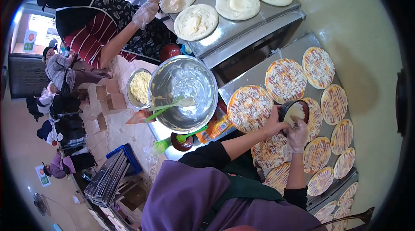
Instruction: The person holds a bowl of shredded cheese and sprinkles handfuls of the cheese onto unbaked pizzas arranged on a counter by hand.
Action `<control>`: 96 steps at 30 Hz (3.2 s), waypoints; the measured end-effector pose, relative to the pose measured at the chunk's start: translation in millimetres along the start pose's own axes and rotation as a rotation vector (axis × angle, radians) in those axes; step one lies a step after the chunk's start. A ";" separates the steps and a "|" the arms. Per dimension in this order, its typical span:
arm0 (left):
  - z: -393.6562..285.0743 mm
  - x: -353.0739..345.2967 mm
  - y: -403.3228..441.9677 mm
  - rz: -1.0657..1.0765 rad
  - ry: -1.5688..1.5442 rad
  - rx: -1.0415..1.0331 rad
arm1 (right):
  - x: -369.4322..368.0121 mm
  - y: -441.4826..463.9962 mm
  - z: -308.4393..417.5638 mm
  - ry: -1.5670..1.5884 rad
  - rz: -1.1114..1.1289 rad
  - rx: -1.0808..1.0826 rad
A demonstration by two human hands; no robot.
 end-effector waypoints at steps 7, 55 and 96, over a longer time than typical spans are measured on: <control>-3.9 3.1 7.3 -0.021 0.016 0.070 | -2.5 2.2 -37.9 0.813 0.116 -0.377; -56.8 65.2 -27.1 -0.140 -0.356 0.115 | 5.9 71.0 -113.0 0.286 -0.119 -0.289; -55.1 55.7 -39.5 -0.119 -0.374 0.132 | 21.1 31.4 -115.7 0.182 0.084 -0.265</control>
Point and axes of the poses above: each hand's wrist, its own y-axis towards the middle knuckle, its own x-axis out of the back of the hand, z = x × y, the point moved 2 cm from there along y, towards the middle knuckle, and after that the axes turned 12 degrees about -y, right-handed, at the moved point
